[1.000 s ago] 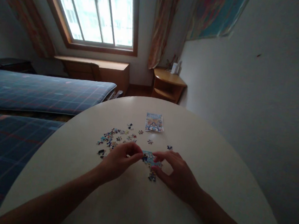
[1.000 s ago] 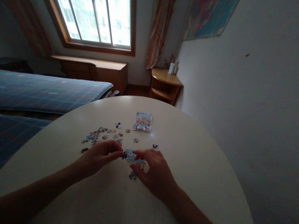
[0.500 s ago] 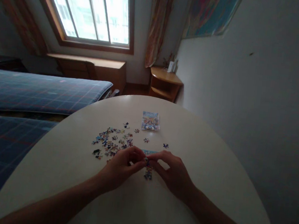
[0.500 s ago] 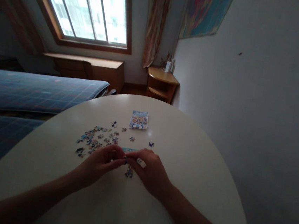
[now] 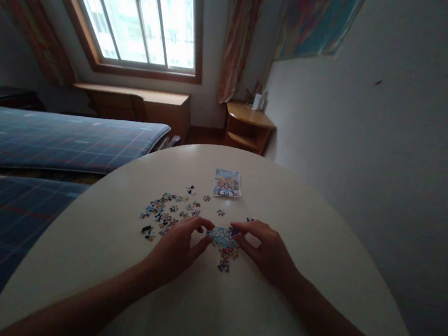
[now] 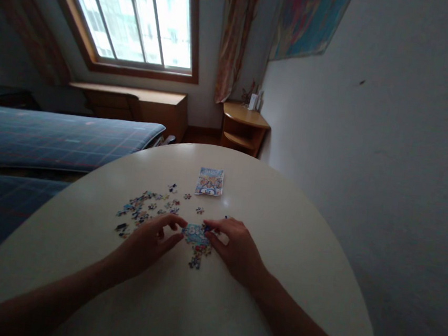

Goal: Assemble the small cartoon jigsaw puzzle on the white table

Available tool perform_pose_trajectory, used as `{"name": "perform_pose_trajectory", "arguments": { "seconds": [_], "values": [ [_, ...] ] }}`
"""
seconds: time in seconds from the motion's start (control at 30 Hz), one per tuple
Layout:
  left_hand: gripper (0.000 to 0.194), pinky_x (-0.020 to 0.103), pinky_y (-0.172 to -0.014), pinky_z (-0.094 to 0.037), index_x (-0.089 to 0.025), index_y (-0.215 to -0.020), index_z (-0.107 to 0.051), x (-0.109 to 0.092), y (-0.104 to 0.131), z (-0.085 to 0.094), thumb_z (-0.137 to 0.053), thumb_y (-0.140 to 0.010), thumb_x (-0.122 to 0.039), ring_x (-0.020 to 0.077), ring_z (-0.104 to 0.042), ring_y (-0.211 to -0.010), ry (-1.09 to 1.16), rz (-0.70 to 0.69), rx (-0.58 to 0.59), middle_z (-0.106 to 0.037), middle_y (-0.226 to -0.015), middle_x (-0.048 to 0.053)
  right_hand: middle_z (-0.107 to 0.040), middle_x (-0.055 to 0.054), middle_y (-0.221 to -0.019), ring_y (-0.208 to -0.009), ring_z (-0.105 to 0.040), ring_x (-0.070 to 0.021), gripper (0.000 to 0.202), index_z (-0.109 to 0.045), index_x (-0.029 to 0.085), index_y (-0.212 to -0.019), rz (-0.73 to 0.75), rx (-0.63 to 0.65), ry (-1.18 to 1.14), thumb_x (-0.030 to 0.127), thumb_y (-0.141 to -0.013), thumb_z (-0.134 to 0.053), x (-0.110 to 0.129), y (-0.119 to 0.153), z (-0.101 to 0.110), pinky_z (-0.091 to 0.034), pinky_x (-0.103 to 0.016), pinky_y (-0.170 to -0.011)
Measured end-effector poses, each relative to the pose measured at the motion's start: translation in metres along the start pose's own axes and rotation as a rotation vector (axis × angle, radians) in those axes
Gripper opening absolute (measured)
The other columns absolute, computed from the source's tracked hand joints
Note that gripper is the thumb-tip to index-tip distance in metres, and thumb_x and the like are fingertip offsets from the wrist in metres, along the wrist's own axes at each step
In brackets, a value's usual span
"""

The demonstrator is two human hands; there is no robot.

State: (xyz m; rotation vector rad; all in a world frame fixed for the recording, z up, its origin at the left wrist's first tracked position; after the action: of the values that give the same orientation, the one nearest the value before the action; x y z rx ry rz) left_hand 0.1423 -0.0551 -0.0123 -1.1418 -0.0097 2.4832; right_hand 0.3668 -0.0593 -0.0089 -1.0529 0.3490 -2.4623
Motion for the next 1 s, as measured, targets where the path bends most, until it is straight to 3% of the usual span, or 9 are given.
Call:
{"name": "perform_pose_trajectory", "arguments": {
  "seconds": [0.07,0.17,0.37,0.6,0.77,0.87,1.0],
  "values": [
    [0.027,0.044,-0.097,-0.048,-0.022,-0.114,-0.062,0.008,-0.004,0.007,-0.058,-0.088,-0.028,0.0258,-0.06,-0.111,-0.185,-0.071,-0.063,-0.065,-0.12,0.008,-0.076,-0.007,-0.095,-0.086,-0.069,-0.0211,0.024,-0.073,0.024,-0.111,-0.001,-0.025,0.067,0.027,-0.09,-0.063,-0.013,-0.004,0.004,-0.054,-0.038,-0.082],
    [0.039,0.049,-0.11,-0.039,-0.019,-0.129,-0.056,0.021,-0.01,0.013,-0.056,-0.09,-0.028,0.0287,-0.049,-0.129,-0.388,-0.078,-0.084,-0.056,-0.14,0.01,-0.077,-0.008,-0.097,-0.087,-0.07,-0.0222,0.025,-0.074,0.024,-0.112,-0.023,-0.036,0.116,0.029,-0.092,-0.059,-0.028,-0.008,0.009,-0.055,-0.039,-0.082],
    [0.055,0.047,-0.117,-0.03,-0.018,-0.143,-0.046,0.035,-0.01,0.01,-0.047,-0.096,-0.046,0.0298,-0.034,-0.144,-0.598,-0.02,0.062,-0.041,-0.154,0.01,-0.076,-0.009,-0.097,-0.086,-0.069,-0.0225,0.025,-0.075,0.023,-0.11,-0.102,0.007,0.123,0.028,-0.091,-0.059,-0.036,-0.01,0.01,-0.055,-0.039,-0.082],
    [0.061,0.048,-0.117,-0.029,-0.018,-0.147,-0.042,0.032,-0.004,0.007,-0.038,-0.098,-0.055,0.0308,-0.024,-0.148,-0.617,-0.021,0.132,-0.03,-0.159,0.01,-0.075,-0.008,-0.098,-0.093,-0.065,-0.0248,0.021,-0.075,0.024,-0.105,-0.138,0.063,0.158,0.029,-0.089,-0.062,-0.038,-0.013,0.013,-0.051,-0.041,-0.084],
    [0.053,0.045,-0.116,-0.032,-0.015,-0.141,-0.049,0.033,-0.011,0.023,-0.039,-0.099,-0.046,0.028,-0.034,-0.143,-0.649,-0.016,0.048,-0.042,-0.153,0.012,-0.074,-0.007,-0.1,-0.095,-0.064,-0.0244,0.02,-0.076,0.024,-0.102,-0.156,0.086,0.184,0.03,-0.09,-0.061,-0.035,-0.014,0.016,-0.049,-0.041,-0.087],
    [0.044,0.047,-0.109,-0.04,-0.015,-0.13,-0.059,0.047,-0.021,0.046,-0.045,-0.096,-0.04,0.0309,-0.051,-0.128,-0.695,0.069,-0.066,-0.055,-0.142,0.012,-0.074,-0.007,-0.098,-0.095,-0.063,-0.0245,0.019,-0.075,0.024,-0.1,-0.169,0.078,0.205,0.031,-0.09,-0.06,-0.036,-0.013,0.017,-0.048,-0.04,-0.086],
    [0.034,0.048,-0.105,-0.042,-0.017,-0.115,-0.068,0.073,-0.035,0.072,-0.05,-0.092,-0.035,0.0316,-0.058,-0.113,-0.625,0.043,-0.184,-0.065,-0.123,0.012,-0.073,-0.008,-0.095,-0.092,-0.063,-0.0248,0.019,-0.074,0.023,-0.101,-0.175,0.055,0.217,0.031,-0.09,-0.061,-0.037,-0.013,0.017,-0.049,-0.04,-0.083]
  ]
}}
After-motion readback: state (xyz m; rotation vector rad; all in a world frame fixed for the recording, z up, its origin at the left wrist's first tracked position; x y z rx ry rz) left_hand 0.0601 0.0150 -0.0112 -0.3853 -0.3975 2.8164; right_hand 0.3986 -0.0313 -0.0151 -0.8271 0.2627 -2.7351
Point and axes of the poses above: each hand's wrist, its own y-axis away from the middle knuckle, its own z-axis out of the back of the hand, x = y × z, the point moved 2 cm from there along -y, towards the middle knuckle
